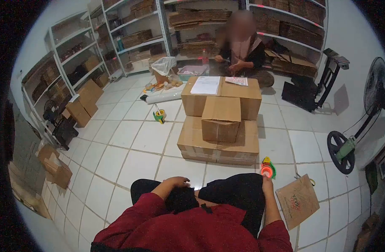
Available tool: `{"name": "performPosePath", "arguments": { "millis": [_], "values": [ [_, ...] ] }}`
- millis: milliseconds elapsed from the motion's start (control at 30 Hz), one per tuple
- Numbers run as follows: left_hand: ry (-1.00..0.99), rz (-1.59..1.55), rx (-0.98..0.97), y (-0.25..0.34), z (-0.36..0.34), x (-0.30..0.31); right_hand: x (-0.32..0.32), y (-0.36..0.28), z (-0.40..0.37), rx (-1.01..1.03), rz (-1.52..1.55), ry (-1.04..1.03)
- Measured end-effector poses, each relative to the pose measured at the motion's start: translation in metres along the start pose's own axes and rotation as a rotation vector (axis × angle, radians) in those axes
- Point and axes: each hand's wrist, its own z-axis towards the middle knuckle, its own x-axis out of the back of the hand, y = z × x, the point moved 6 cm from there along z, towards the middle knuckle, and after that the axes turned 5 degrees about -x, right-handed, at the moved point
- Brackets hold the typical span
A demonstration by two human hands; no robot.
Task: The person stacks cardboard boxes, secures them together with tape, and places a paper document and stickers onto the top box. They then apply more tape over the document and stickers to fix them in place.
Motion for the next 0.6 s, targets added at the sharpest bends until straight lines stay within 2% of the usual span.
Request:
{"name": "performPosePath", "arguments": {
  "millis": [67, 167, 300, 433, 500, 567, 600],
  "values": [
    [0.074, -0.039, -0.035, -0.006, 0.006, 0.004, -0.001, -0.004, -0.005, -0.016, 0.029, -0.007],
    [0.110, -0.051, -0.003, -0.006, 0.002, 0.010, -0.002, -0.006, -0.006, 0.030, -0.101, 0.092],
    [0.050, -0.023, -0.010, -0.011, 0.010, 0.003, -0.003, -0.044, -0.025, 0.120, -0.168, 0.080],
    [0.053, -0.065, -0.031, -0.005, 0.008, 0.008, -0.019, -0.042, 0.005, 0.236, -0.272, 0.016],
    [0.058, -0.075, -0.044, -0.005, 0.009, 0.007, -0.016, -0.078, 0.011, 0.373, -0.202, 0.095],
    [0.062, -0.086, -0.051, -0.006, 0.012, 0.006, -0.012, -0.119, 0.028, 0.343, -0.010, 0.135],
    [0.066, -0.094, -0.056, -0.004, 0.012, 0.007, -0.008, -0.148, 0.034, 0.460, 0.015, 0.194]
  ]
}}
